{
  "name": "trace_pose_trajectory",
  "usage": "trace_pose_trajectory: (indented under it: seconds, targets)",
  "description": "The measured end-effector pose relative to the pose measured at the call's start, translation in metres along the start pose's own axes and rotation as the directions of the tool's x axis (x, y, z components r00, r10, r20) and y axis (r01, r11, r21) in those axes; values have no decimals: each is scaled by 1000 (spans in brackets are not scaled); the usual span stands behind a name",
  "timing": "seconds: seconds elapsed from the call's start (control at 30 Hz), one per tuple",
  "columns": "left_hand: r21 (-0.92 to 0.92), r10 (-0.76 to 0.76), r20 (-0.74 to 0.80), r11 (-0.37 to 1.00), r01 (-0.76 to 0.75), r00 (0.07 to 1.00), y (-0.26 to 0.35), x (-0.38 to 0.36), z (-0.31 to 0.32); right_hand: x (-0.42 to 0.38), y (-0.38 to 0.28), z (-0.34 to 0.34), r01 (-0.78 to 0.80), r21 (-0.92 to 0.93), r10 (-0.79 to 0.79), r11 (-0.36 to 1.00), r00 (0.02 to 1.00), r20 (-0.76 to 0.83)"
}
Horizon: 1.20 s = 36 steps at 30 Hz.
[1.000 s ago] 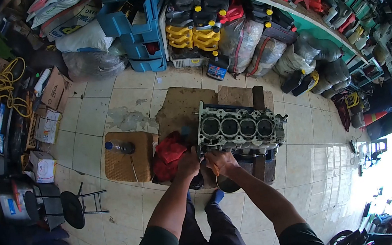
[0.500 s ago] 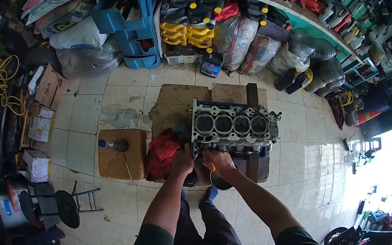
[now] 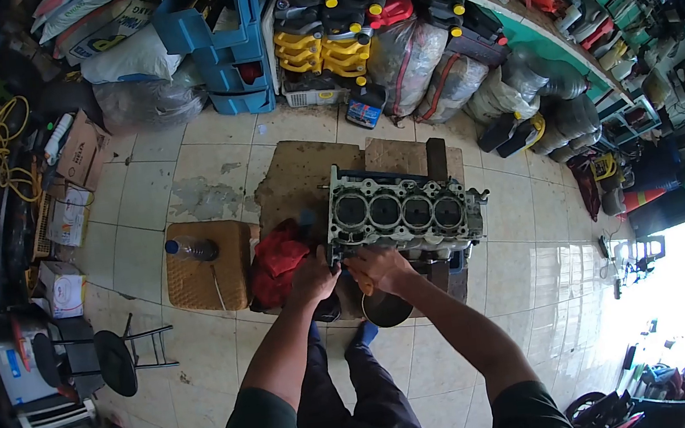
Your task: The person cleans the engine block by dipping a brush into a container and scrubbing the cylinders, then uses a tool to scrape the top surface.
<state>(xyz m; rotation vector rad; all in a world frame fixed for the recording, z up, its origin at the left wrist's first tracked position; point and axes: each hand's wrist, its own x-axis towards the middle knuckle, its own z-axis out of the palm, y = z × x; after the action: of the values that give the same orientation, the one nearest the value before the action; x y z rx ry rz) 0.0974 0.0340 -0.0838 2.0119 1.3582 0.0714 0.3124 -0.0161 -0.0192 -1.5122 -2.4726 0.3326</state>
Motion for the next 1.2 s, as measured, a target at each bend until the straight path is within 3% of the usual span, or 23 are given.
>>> trace_pose_trajectory:
  seconds: [0.03,0.1,0.2,0.33,0.4,0.43,0.5,0.57,0.63,0.7,0.77,0.9,0.97,1.0,1.07,1.2]
  targets:
    - [16,-23,19,1000,23,1000,0,0,0,5,3,-2,0,8,0,1000,1000,-4]
    - [24,-43,43,999,42,998,-1,2,2,3,12,-13,42,-2,-41,999,969,244]
    - [-16,-4,23,1000,5,1000,-7,7,9,-30,44,-24,88,-66,-63,994,945,320]
    - [-16,12,22,1000,-12,1000,-11,6,10,-33,36,-36,208,-152,-187,966,972,142]
    - [-19,35,12,999,-35,999,-10,6,8,-5,9,-31,75,49,-77,996,996,42]
    - [-29,5,47,1000,-3,999,-8,6,6,4,4,-19,80,50,-82,996,996,36]
    - [-30,-30,75,999,32,997,-5,9,1,22,1,3,44,-9,-43,999,990,135]
    - [-39,-73,108,996,77,992,-3,8,0,16,10,5,83,-20,-81,996,994,69]
    - [-36,-38,84,999,41,996,-16,8,17,8,20,-17,129,-23,-118,991,954,274]
    - [-28,0,44,1000,1,999,-23,11,27,5,25,-18,179,-44,-164,983,959,229]
    - [-52,0,33,999,1,999,-24,12,27,20,15,-24,96,-53,-68,994,919,387]
    - [-68,-7,96,998,14,995,-14,10,13,31,4,0,158,-52,-138,986,952,275]
    - [-102,-87,153,989,103,984,-10,13,9,26,8,4,123,-29,-115,992,975,192]
    - [-106,-91,158,988,109,983,-13,11,12,25,7,-1,123,-24,-116,992,973,200]
    - [-87,-2,75,996,9,997,-19,11,19,29,5,-19,60,-81,-22,995,914,406]
    - [-128,-5,58,992,12,998,-20,14,24,38,2,-12,40,-30,-23,999,898,440]
